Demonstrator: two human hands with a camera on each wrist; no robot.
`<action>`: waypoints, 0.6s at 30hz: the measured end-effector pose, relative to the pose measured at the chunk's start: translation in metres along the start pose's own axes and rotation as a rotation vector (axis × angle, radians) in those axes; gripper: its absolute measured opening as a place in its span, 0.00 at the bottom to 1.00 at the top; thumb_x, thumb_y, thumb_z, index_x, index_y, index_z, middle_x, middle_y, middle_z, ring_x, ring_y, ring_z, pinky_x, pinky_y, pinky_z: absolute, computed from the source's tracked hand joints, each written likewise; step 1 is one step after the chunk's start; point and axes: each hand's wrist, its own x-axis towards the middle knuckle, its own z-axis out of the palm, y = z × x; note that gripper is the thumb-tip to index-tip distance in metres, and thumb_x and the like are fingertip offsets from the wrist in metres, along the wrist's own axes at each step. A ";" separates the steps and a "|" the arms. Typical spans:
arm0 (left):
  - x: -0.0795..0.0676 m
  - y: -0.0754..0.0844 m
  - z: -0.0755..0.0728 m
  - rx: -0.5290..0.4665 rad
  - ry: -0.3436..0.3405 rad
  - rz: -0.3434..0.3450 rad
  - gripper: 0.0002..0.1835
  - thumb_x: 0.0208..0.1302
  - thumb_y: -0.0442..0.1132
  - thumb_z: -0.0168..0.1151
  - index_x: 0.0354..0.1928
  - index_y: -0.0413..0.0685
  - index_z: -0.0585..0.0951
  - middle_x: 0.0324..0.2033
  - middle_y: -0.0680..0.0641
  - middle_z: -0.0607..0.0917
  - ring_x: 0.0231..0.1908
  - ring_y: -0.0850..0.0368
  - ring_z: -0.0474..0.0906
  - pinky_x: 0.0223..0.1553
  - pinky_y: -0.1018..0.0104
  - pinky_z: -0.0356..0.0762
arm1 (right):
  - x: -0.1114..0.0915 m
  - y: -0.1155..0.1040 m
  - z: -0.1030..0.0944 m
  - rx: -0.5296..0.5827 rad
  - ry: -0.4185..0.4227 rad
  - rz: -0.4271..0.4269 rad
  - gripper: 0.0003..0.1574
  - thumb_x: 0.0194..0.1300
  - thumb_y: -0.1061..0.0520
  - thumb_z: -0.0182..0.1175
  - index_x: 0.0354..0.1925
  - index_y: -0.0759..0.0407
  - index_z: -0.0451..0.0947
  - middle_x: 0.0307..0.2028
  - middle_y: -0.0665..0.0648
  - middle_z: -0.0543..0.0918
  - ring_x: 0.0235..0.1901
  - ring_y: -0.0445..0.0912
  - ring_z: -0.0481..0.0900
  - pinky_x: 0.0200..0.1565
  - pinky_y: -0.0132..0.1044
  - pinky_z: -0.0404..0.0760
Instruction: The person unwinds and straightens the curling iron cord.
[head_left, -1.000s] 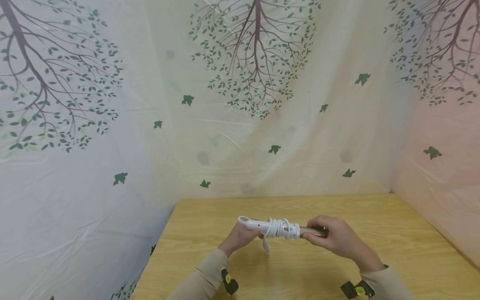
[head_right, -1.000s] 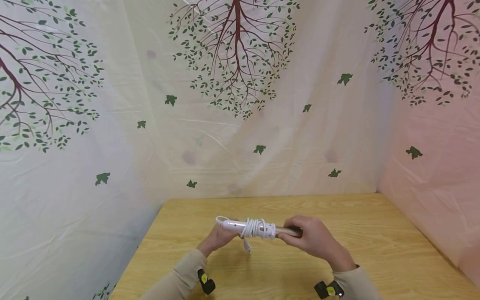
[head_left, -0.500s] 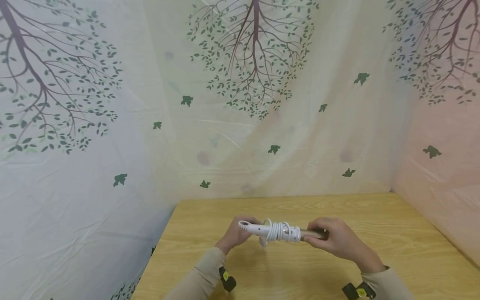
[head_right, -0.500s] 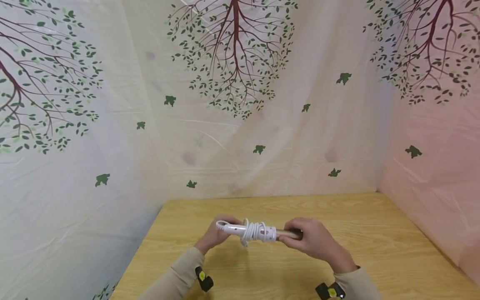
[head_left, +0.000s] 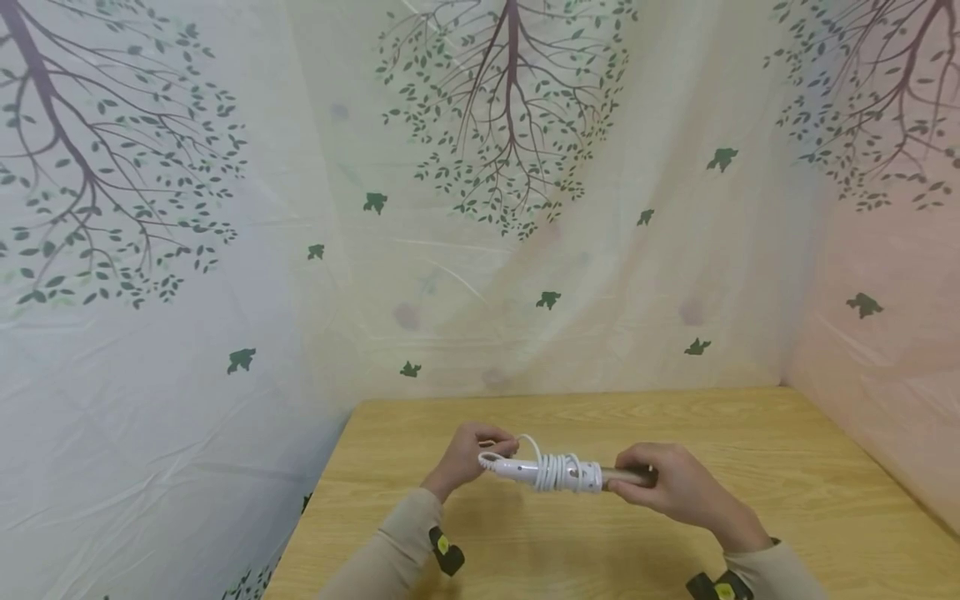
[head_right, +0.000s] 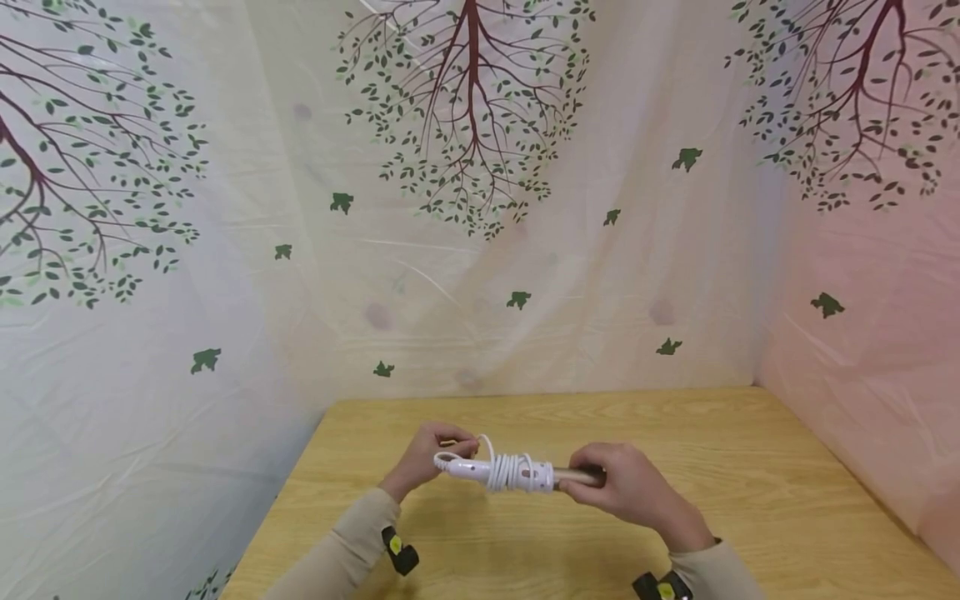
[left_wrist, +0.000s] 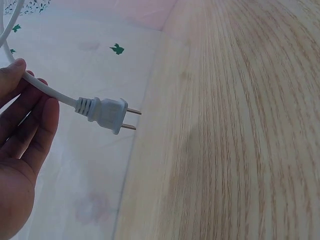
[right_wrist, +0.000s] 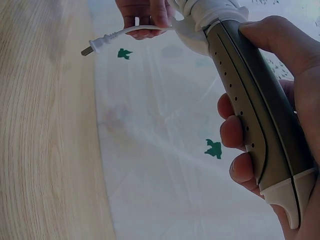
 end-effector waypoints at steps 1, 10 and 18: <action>0.000 0.001 -0.001 -0.001 -0.003 -0.010 0.09 0.64 0.37 0.65 0.38 0.37 0.86 0.37 0.38 0.88 0.35 0.60 0.84 0.42 0.66 0.84 | 0.000 0.000 0.000 -0.001 0.000 -0.003 0.08 0.58 0.54 0.71 0.35 0.45 0.80 0.26 0.36 0.78 0.19 0.27 0.67 0.18 0.22 0.70; -0.002 0.010 -0.007 0.045 -0.003 0.059 0.09 0.65 0.33 0.63 0.38 0.31 0.84 0.33 0.36 0.87 0.33 0.53 0.85 0.41 0.67 0.84 | -0.002 0.001 -0.001 0.025 -0.046 0.031 0.06 0.61 0.51 0.69 0.34 0.43 0.79 0.26 0.37 0.78 0.19 0.27 0.67 0.17 0.25 0.71; -0.003 0.003 -0.013 0.057 0.037 0.090 0.08 0.64 0.39 0.65 0.36 0.41 0.86 0.32 0.43 0.87 0.32 0.61 0.83 0.43 0.66 0.83 | -0.007 0.001 -0.002 0.053 -0.089 0.069 0.05 0.62 0.49 0.67 0.33 0.46 0.80 0.25 0.37 0.79 0.18 0.27 0.67 0.17 0.27 0.72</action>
